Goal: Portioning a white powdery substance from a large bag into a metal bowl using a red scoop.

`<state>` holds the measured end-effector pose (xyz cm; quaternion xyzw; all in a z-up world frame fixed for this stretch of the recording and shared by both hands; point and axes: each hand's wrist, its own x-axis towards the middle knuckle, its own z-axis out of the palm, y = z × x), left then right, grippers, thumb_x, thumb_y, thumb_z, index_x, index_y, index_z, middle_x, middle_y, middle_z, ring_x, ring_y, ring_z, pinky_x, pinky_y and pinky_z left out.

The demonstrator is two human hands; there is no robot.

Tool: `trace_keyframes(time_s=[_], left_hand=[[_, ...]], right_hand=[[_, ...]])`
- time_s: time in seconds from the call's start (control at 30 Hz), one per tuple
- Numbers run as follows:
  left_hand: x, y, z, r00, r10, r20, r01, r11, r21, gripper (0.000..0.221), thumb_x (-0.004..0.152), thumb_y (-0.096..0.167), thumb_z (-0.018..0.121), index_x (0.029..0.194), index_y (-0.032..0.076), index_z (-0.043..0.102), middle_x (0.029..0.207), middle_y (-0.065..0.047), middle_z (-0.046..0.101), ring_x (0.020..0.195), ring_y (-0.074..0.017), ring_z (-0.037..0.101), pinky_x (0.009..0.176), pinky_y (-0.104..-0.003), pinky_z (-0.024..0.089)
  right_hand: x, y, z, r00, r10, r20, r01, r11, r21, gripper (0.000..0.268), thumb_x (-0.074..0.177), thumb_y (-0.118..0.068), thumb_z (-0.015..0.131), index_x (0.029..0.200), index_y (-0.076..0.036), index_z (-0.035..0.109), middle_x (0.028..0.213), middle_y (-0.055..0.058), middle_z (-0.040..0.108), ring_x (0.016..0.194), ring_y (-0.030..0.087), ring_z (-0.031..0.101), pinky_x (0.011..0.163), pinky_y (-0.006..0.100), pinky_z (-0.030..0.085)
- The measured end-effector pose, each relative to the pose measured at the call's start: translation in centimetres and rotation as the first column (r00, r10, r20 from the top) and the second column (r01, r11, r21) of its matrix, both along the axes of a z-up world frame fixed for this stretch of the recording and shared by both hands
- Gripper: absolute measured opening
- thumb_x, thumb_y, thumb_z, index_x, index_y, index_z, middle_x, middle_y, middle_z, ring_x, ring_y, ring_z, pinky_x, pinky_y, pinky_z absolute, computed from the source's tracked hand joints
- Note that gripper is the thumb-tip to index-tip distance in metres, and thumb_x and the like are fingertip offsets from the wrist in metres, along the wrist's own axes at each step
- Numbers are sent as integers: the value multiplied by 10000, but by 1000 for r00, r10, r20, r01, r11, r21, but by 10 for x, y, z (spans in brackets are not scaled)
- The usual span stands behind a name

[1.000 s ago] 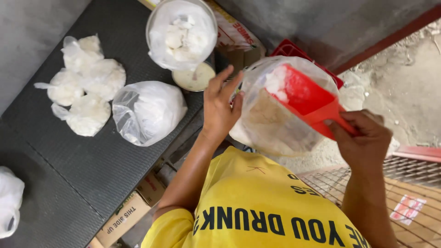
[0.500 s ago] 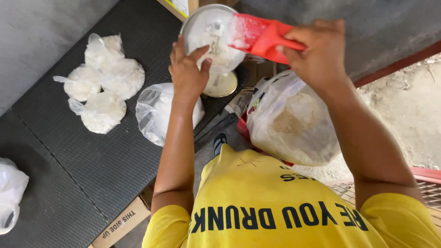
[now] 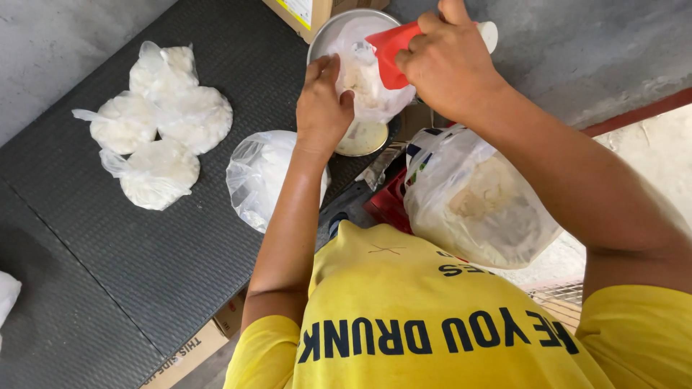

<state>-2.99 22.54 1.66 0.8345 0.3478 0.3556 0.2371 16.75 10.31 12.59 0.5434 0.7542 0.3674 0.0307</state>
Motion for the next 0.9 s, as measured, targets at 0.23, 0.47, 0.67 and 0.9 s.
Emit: trace_keyframes(time_s=[0.23, 0.47, 0.67, 0.9], left_hand=[[-7, 8, 0, 992, -79, 97, 78, 997, 15, 639, 768, 21, 779, 1379, -41, 600, 1399, -243, 575, 1201, -399, 650, 1017, -396, 549], [6, 21, -9, 960, -140, 242, 152, 988, -30, 645, 763, -54, 715, 1396, -31, 594, 1435, -248, 560, 1210, -388, 656, 957, -351, 587], [4, 21, 6, 956, -136, 260, 173, 977, -123, 662, 753, -57, 693, 1403, -20, 576, 1444, -242, 558, 1107, -358, 703, 898, -343, 600], [6, 17, 0, 943, -125, 309, 179, 972, -154, 628, 767, -34, 688, 1386, -1, 588, 1442, -203, 587, 879, -289, 744, 845, -341, 610]], right_hand=[[-1, 7, 12, 999, -7, 40, 7, 1000, -11, 140, 889, -220, 695, 756, -175, 709, 745, -49, 686, 889, 135, 597, 1018, 330, 365], [11, 25, -5, 998, -52, 39, 54, 996, -66, 112, 849, -196, 682, 757, -236, 733, 703, -83, 666, 856, 122, 584, 1025, 351, 373], [24, 29, 7, 989, -106, 102, 105, 994, 18, 175, 885, -251, 682, 716, -210, 689, 709, -70, 659, 865, 112, 582, 1012, 340, 361], [-1, 7, 34, 984, -34, -174, 18, 996, -90, 66, 797, -218, 706, 746, -189, 675, 758, -33, 669, 864, 171, 590, 973, 403, 356]])
